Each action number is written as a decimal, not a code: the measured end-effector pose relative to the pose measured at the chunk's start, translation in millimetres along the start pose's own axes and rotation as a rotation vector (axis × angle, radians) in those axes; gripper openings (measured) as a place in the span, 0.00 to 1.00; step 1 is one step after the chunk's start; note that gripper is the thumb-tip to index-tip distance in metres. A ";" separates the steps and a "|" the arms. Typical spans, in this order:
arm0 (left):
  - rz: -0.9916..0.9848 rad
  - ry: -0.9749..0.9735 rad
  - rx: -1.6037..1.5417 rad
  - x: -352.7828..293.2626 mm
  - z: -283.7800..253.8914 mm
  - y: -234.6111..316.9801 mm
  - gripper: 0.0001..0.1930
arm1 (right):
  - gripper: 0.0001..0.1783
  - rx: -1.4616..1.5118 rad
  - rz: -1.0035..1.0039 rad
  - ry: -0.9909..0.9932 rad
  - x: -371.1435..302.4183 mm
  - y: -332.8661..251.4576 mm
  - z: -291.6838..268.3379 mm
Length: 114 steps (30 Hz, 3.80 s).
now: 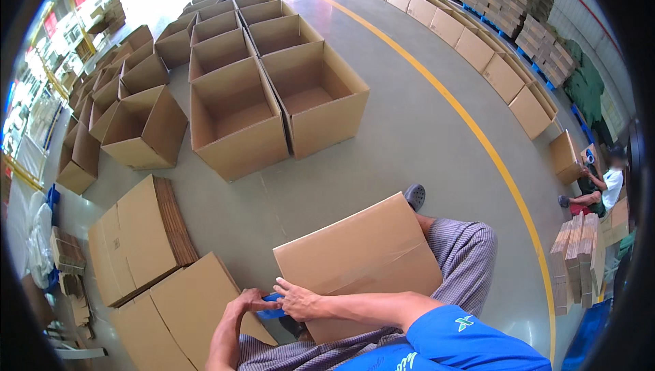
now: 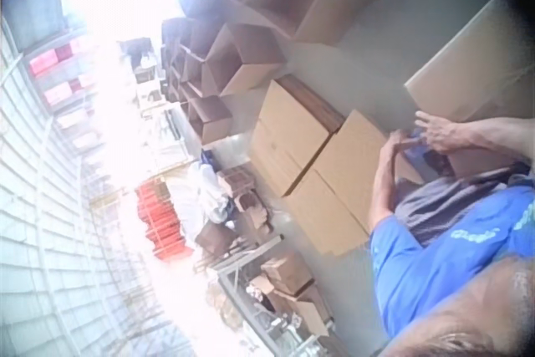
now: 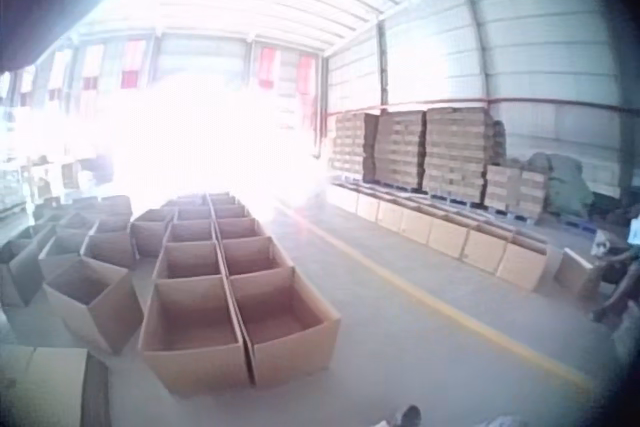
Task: The person sits on the warehouse floor and assembles flat cardboard sheets into boxes. They fold the flaps, apply packing tape with a handheld dispenser to seal the seams, and place the finished boxes aside. The process is repeated for several boxes.
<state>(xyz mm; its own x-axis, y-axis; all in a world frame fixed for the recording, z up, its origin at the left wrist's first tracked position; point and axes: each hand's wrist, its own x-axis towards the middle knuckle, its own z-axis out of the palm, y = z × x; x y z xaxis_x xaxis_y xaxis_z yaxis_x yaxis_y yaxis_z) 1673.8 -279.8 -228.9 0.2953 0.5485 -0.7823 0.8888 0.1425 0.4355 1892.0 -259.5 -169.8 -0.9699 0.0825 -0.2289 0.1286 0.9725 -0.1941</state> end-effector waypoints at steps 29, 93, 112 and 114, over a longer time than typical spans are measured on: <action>-0.568 0.579 0.274 11.5 88.3 52.6 0.21 | 0.16 -0.152 -0.006 -0.058 -13.6 -5.0 1.2; -0.573 1.655 -0.474 15.3 54.5 196.6 0.23 | 0.52 0.198 0.671 0.667 -257.3 4.8 41.5; 0.118 1.478 -0.511 -76.5 58.5 229.7 0.15 | 0.18 -0.106 0.266 0.795 -228.2 54.9 66.2; 0.182 1.515 -0.213 -87.2 56.9 235.7 0.14 | 0.24 -0.050 0.268 0.760 -226.4 63.9 55.6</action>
<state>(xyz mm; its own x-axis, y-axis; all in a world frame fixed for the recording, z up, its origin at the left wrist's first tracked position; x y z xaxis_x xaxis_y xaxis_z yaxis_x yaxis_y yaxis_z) 1877.5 -340.9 -83.4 -0.3480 0.8473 0.4012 0.7775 0.0217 0.6286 2131.3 -228.1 -183.4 -0.7849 0.4227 0.4530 0.3852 0.9056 -0.1776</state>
